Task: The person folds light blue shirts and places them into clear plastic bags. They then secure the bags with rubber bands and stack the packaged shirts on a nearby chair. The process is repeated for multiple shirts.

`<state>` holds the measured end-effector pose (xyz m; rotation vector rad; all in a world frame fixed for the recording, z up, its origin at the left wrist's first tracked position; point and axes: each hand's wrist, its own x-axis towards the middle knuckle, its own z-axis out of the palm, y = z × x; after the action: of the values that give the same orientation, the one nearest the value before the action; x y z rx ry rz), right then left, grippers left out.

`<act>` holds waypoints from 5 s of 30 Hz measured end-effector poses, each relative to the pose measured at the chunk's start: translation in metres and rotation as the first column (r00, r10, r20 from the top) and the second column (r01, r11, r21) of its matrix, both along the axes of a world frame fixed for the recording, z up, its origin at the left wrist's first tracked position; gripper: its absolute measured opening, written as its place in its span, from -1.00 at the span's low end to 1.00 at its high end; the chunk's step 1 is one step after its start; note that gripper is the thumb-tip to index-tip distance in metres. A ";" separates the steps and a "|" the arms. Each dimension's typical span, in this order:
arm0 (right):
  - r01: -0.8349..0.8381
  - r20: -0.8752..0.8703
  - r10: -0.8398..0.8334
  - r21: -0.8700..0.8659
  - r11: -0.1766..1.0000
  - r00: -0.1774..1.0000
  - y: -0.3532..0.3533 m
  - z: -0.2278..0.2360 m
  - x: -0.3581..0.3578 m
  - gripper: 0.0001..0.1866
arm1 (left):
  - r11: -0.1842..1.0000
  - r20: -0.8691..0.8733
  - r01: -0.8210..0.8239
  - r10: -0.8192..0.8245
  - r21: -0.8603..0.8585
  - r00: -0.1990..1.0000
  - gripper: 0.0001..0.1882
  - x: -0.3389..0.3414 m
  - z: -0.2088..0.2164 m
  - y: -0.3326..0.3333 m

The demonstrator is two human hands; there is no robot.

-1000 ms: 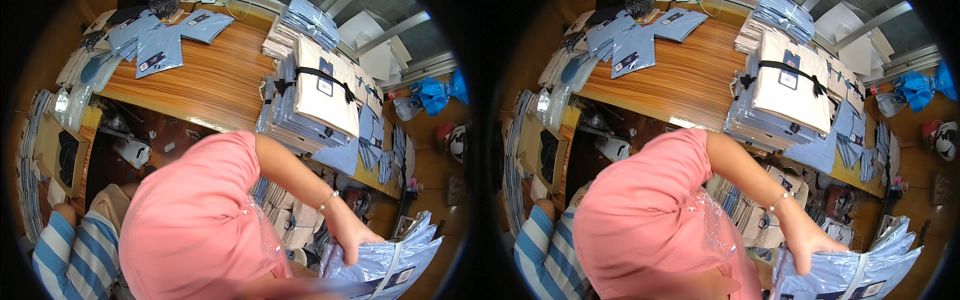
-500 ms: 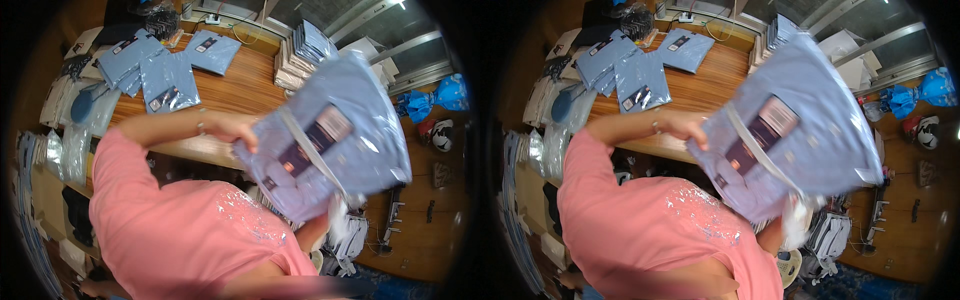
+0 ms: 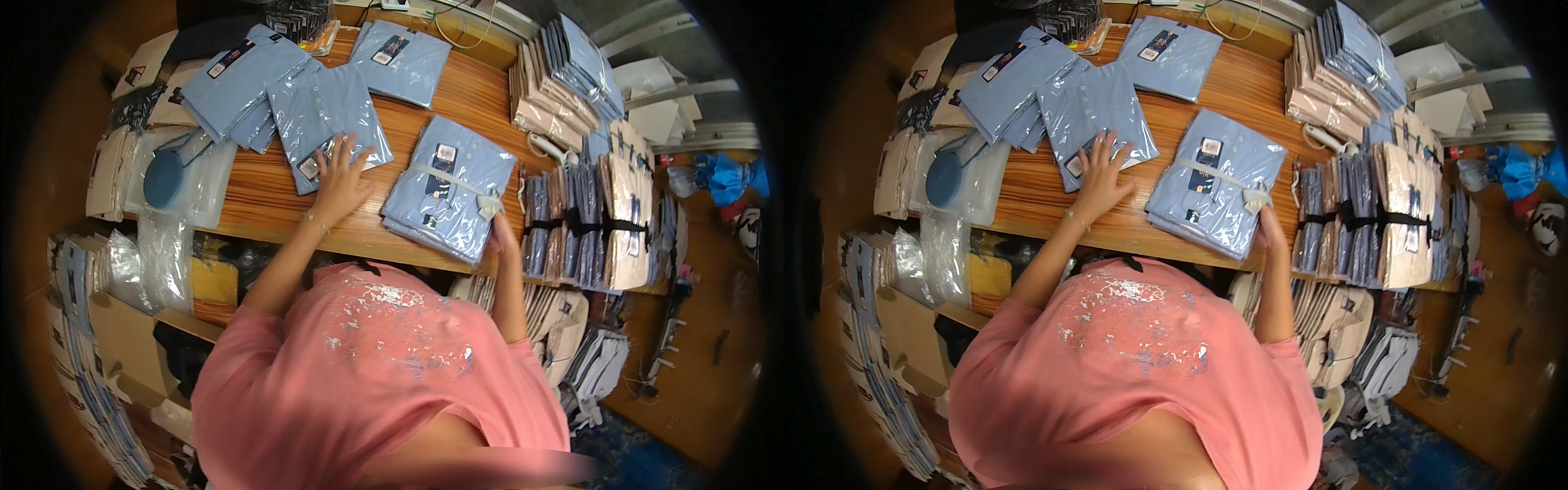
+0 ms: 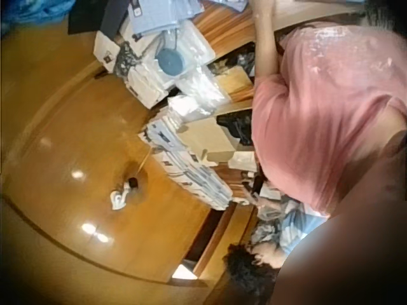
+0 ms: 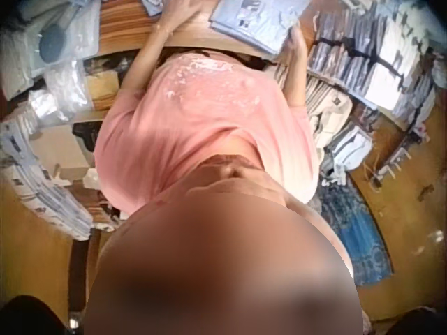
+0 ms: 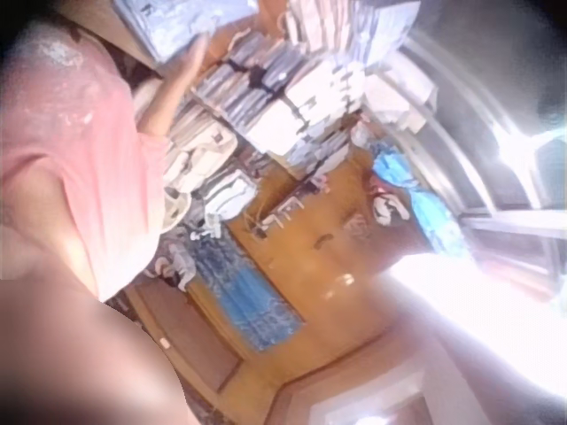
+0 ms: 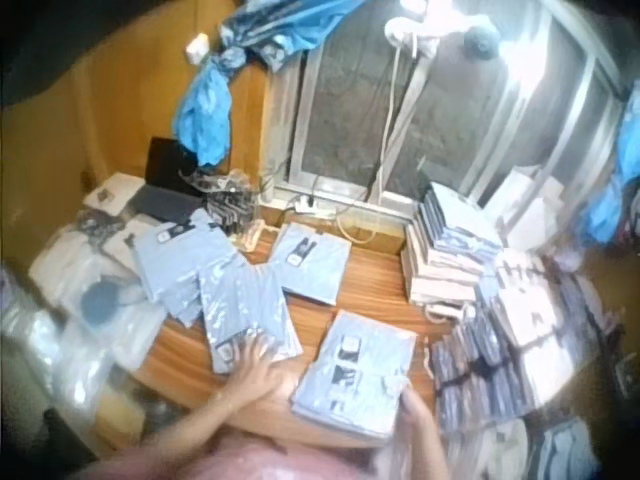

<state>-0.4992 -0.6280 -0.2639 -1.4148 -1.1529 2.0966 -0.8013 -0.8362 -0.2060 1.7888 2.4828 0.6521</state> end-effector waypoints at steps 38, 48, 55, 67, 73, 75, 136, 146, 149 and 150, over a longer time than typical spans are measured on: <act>-0.262 -0.076 0.291 0.261 0.929 0.954 0.014 -0.025 -0.019 -0.55 | 0.974 0.475 -0.027 -0.085 0.223 0.876 -0.37 0.059 -0.018 0.058; -0.457 0.479 0.090 0.739 0.495 0.873 -0.033 0.034 -0.040 -0.55 | 1.000 0.187 0.026 -0.025 -0.002 0.982 -0.56 0.076 -0.037 0.017; 0.102 -0.061 -0.083 0.663 0.742 0.995 -0.045 0.007 -0.045 -0.90 | 0.932 0.453 0.267 -0.353 0.245 0.819 -0.75 0.058 -0.012 0.061; 0.102 0.062 -0.347 0.894 0.436 0.936 -0.010 0.043 -0.005 -0.84 | 0.914 0.359 0.356 -0.404 0.194 0.841 -0.87 0.090 -0.042 0.104; -0.271 0.320 0.025 0.758 0.594 0.947 -0.004 -0.019 -0.004 -0.67 | 0.924 0.394 0.372 -0.374 0.083 0.840 -0.89 0.088 -0.037 0.114; -0.381 0.363 0.153 0.723 0.577 0.919 0.003 -0.035 -0.004 -0.72 | 0.947 0.661 0.229 -0.321 0.225 0.678 -0.86 0.072 -0.024 0.118; -0.669 0.442 0.515 0.346 0.658 0.735 0.017 0.041 -0.027 -0.81 | 0.918 0.318 0.047 -0.184 0.393 0.930 -0.53 -0.073 0.034 0.053; 0.075 -0.285 0.060 0.440 0.895 0.957 0.013 0.110 -0.016 -0.72 | 0.923 0.471 0.351 -0.383 0.159 0.795 -0.82 0.104 -0.045 0.119; 0.161 -0.537 0.090 0.403 0.901 0.839 0.034 0.099 0.012 -0.81 | 0.935 0.579 0.337 -0.338 0.114 0.742 -0.84 0.100 -0.031 0.117; 0.222 -0.412 -0.008 0.474 0.852 0.911 0.030 0.092 0.010 -0.83 | 0.939 0.640 0.329 -0.312 0.096 0.702 -0.85 0.096 -0.022 0.118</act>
<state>-0.4891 -0.5978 -0.1714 -0.7446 -1.2818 1.6968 -0.7054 -0.7186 -0.2280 1.5576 1.6621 0.9915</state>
